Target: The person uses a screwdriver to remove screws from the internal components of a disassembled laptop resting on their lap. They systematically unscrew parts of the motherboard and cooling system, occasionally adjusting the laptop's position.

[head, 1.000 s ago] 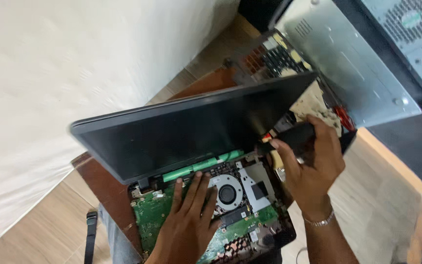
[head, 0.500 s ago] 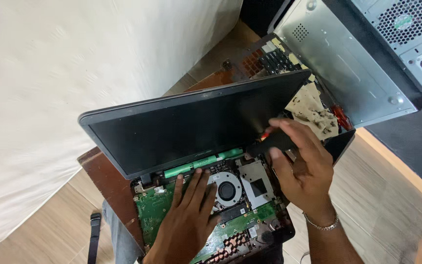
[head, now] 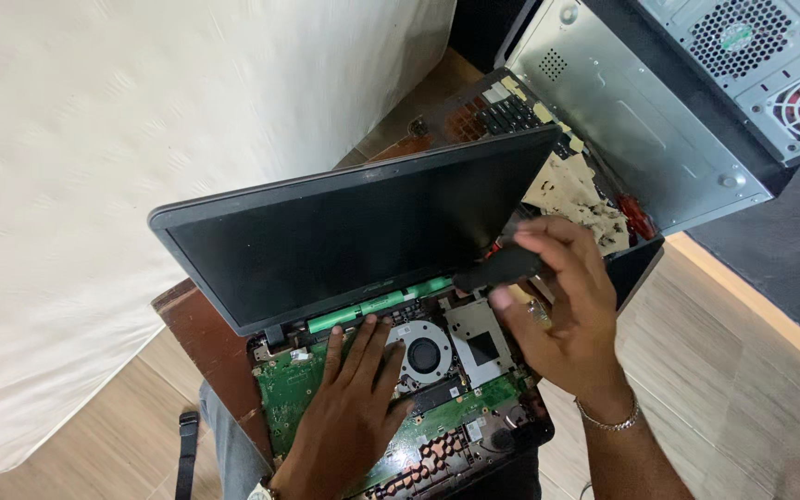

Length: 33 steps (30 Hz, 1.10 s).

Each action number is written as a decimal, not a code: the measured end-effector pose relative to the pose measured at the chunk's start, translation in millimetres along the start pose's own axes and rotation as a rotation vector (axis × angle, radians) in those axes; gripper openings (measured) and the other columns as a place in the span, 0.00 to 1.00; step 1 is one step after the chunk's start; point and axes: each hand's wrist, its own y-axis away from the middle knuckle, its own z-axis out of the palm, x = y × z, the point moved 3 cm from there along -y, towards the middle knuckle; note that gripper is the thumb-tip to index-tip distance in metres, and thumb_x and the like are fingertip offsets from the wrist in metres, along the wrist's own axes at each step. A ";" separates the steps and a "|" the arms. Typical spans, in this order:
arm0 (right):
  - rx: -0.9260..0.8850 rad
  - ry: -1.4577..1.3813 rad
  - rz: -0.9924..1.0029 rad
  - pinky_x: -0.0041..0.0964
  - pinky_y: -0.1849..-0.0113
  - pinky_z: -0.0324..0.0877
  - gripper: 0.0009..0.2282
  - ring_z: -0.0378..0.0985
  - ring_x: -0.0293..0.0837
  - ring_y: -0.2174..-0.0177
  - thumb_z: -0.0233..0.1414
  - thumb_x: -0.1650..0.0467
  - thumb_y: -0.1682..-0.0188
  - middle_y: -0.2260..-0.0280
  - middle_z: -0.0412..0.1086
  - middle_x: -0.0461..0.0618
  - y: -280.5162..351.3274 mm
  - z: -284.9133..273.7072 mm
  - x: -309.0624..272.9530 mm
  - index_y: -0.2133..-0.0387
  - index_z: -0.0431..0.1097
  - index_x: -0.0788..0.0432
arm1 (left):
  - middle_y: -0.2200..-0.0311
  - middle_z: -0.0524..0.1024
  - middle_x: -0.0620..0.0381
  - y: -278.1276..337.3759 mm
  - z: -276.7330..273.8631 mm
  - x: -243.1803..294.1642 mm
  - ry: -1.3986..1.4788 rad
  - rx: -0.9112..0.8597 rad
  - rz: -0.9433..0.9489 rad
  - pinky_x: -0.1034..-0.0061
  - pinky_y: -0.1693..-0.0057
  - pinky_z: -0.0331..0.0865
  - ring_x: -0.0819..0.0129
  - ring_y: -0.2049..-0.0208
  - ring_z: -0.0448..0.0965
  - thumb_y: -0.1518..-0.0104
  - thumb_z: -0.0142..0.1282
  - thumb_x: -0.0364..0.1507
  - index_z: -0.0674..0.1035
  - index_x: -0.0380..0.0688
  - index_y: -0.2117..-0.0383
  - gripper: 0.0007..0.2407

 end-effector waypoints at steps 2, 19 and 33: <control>0.021 0.105 -0.024 0.42 0.45 0.83 0.22 0.77 0.56 0.42 0.64 0.72 0.43 0.43 0.71 0.64 2.9 1.1 7.2 0.37 0.69 0.64 | 0.22 0.58 0.32 -0.8 -1.6 -0.2 0.012 -0.007 -0.003 0.34 0.20 0.38 0.39 0.18 0.49 0.31 0.58 0.46 0.73 0.35 0.31 0.29; 0.004 0.212 -0.145 0.48 0.40 0.80 0.17 0.84 0.57 0.43 0.58 0.75 0.39 0.43 0.78 0.63 18.0 -18.0 -16.5 0.38 0.71 0.69 | 0.21 0.54 0.36 -1.6 -8.0 2.4 0.045 -0.049 -0.011 0.35 0.19 0.36 0.40 0.18 0.45 0.28 0.56 0.42 0.69 0.36 0.27 0.28; 0.291 -0.180 0.025 0.56 0.43 0.89 0.24 0.88 0.63 0.48 0.59 0.80 0.44 0.47 0.76 0.75 96.6 -73.6 -21.2 0.35 0.64 0.73 | 0.47 0.86 0.44 -27.5 -23.0 31.9 0.180 0.262 -0.032 0.45 0.39 0.75 0.45 0.46 0.85 0.30 0.60 0.33 0.81 0.38 0.42 0.15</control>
